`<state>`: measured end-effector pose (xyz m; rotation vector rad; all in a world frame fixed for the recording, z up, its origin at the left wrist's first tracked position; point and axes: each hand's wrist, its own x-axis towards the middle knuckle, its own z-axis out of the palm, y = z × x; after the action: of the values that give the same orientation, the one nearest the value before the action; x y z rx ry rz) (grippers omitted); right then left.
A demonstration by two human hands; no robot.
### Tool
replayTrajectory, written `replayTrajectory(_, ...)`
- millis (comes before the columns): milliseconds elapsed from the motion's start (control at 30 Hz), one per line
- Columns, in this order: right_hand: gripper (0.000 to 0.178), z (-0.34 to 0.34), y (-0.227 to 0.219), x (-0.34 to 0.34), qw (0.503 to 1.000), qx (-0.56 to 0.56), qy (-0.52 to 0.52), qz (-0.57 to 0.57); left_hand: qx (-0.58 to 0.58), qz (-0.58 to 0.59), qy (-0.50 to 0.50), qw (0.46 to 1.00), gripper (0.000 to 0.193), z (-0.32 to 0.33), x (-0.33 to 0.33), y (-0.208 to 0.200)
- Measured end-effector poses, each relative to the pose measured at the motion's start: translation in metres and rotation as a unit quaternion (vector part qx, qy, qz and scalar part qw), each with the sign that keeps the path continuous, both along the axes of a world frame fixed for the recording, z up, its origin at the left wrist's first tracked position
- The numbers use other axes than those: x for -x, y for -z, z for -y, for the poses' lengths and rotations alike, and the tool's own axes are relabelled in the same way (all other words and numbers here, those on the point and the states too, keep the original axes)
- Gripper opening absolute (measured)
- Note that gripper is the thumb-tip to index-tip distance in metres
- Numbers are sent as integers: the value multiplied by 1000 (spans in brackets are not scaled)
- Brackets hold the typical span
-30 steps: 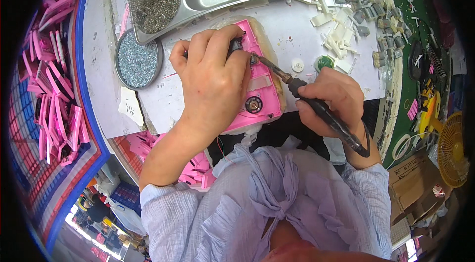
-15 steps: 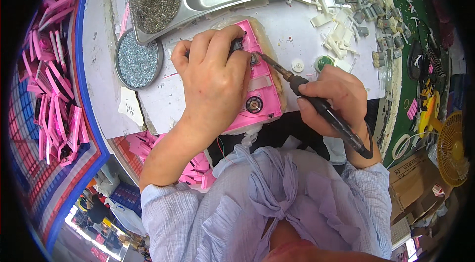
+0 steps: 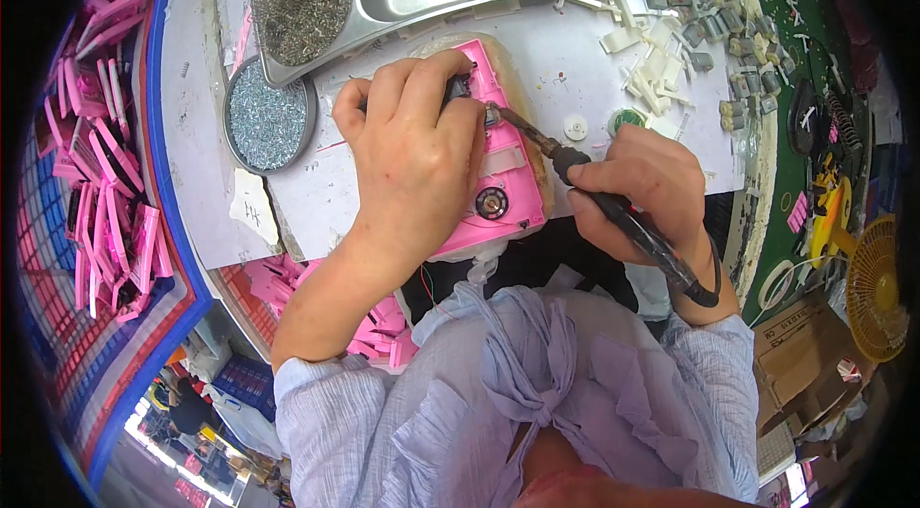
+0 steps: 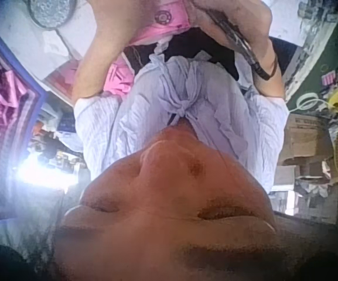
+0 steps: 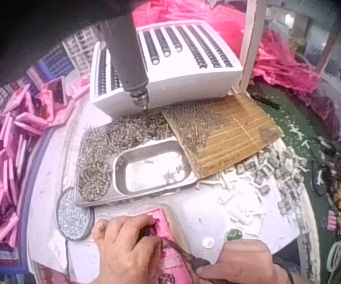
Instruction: Assemble a pink electronic toy by soldering wires and installing components.
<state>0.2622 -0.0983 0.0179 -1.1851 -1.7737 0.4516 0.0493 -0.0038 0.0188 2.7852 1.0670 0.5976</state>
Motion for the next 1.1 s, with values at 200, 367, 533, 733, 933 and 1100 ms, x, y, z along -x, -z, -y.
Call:
replayTrajectory(200,28,2,-2,-5,1000,-8,7,-18,-1,-3,0,1000,15,0,0,0)
replayTrajectory(367,27,2,1,-2,1000,8,-6,-12,1,-4,-2,1000,15,0,0,0)
replayTrajectory(533,28,-2,1,-2,1000,-7,-21,-12,1,-4,0,1000,16,0,0,0)
replayTrajectory(733,24,-8,-23,-5,998,56,-4,-6,-1,2,1,1000,16,0,0,1)
replayTrajectory(933,25,0,-18,-10,998,40,34,-24,-13,7,9,1000,12,-2,0,2)
replayTrajectory(1100,25,2,-13,-10,998,50,31,-38,-3,-4,7,1000,14,-1,0,1)
